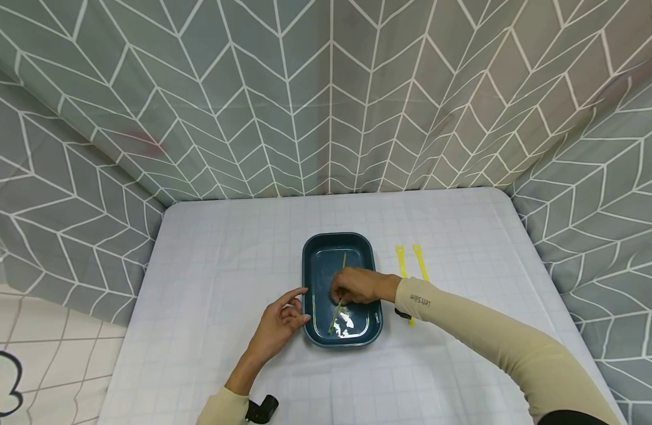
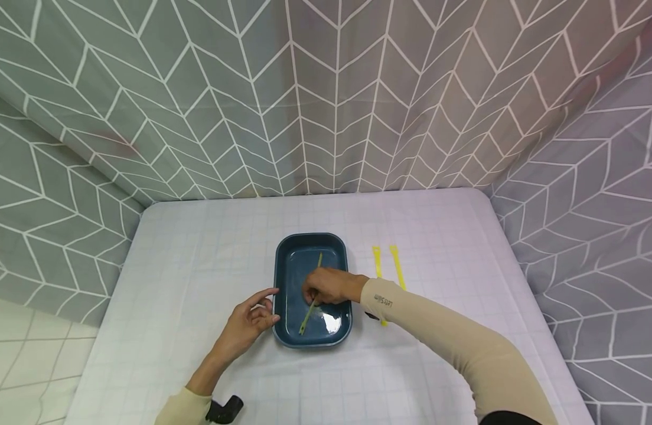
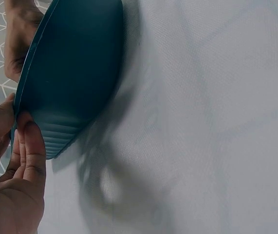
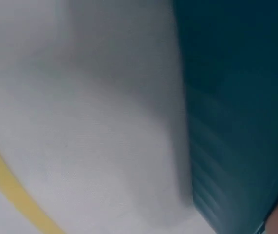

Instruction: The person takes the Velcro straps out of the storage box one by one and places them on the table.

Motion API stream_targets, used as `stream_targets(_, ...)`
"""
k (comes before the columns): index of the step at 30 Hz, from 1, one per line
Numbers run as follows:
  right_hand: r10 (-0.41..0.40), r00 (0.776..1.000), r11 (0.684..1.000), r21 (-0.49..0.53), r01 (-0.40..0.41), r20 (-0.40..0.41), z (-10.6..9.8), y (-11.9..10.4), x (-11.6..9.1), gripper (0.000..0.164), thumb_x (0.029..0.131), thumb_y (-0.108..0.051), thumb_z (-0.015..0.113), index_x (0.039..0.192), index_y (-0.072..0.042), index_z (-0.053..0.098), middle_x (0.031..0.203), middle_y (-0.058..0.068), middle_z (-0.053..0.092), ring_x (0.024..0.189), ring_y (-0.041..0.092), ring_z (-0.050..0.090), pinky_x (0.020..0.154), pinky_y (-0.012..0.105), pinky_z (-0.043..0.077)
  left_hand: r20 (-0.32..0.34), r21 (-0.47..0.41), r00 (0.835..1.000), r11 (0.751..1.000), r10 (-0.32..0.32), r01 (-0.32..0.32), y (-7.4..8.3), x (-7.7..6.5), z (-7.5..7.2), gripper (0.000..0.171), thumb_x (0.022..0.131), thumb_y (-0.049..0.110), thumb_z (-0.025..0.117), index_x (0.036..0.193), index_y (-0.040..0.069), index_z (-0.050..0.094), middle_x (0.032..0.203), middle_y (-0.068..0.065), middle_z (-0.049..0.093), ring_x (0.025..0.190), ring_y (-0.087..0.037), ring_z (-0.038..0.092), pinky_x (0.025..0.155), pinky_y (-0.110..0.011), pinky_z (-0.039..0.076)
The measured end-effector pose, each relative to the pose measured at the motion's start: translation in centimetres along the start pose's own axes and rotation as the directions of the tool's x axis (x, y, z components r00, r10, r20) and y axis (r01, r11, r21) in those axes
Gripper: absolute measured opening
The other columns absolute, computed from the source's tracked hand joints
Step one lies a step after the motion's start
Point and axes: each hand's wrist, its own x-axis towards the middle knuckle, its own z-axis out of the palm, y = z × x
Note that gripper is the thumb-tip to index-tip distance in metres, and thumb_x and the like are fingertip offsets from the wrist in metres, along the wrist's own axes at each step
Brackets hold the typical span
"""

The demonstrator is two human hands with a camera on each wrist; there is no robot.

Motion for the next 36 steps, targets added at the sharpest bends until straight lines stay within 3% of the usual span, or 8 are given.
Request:
stream_targets(13,-0.057,0.997,0.961,0.266,0.070,-0.059,-1.7,-0.5,-0.5,0.004,0.092,-0.010,0.072,0.093,-0.006,0.072,0.090,0.000,0.071,0.080,0.002,0.061,0.075,0.019,0.053,-0.006,0.001,1.000,1.000,0.031,-0.031,0.0,0.1,0.2,0.057,0.086,-0.004,0.074,0.139,0.002,0.054,0.102,-0.015,0.053,0.069,-0.004,0.058,0.063,-0.017,0.045)
stream_targets(18,-0.043,0.987,0.954,0.288,0.088,-0.156,-2.3,-0.8,-0.7,0.002,0.092,-0.011,0.072,0.094,-0.011,0.072,0.092,-0.003,0.071,0.082,0.002,0.059,0.076,0.022,0.053,-0.008,-0.006,0.999,0.999,0.038,-0.038,0.1,0.2,0.3,0.056,0.086,-0.005,0.074,0.138,0.000,0.054,0.102,-0.016,0.053,0.069,-0.004,0.058,0.063,-0.016,0.045)
stream_targets(25,-0.002,0.955,0.933,0.344,0.108,-0.296,-3.0,-1.3,-1.1,0.005,0.091,-0.015,0.075,0.095,-0.016,0.072,0.092,-0.006,0.070,0.088,0.006,0.060,0.083,0.028,0.054,-0.012,0.015,1.000,1.000,0.009,-0.009,0.2,0.2,0.4,0.056,0.086,-0.004,0.073,0.139,0.001,0.054,0.103,-0.017,0.053,0.070,-0.005,0.059,0.064,-0.017,0.046)
stream_targets(29,0.034,0.939,0.896,0.427,0.123,-0.341,-3.4,-1.5,-1.3,0.006,0.092,-0.016,0.073,0.097,-0.014,0.072,0.094,-0.002,0.072,0.090,0.009,0.064,0.088,0.034,0.055,-0.022,0.022,0.999,0.999,-0.030,0.030,0.2,0.1,0.5,0.056,0.087,-0.004,0.073,0.139,0.004,0.055,0.104,-0.016,0.053,0.071,-0.006,0.059,0.064,-0.018,0.046)
stream_targets(36,0.118,0.913,0.794,0.589,0.150,-0.391,-4.2,-1.7,-1.9,0.006,0.094,-0.008,0.070,0.100,-0.006,0.070,0.100,0.006,0.069,0.091,0.015,0.065,0.090,0.041,0.055,-0.044,0.030,0.998,0.998,-0.053,0.054,0.4,-0.1,0.5,0.056,0.086,-0.004,0.073,0.139,0.005,0.056,0.103,-0.015,0.054,0.070,-0.008,0.059,0.063,-0.019,0.045)
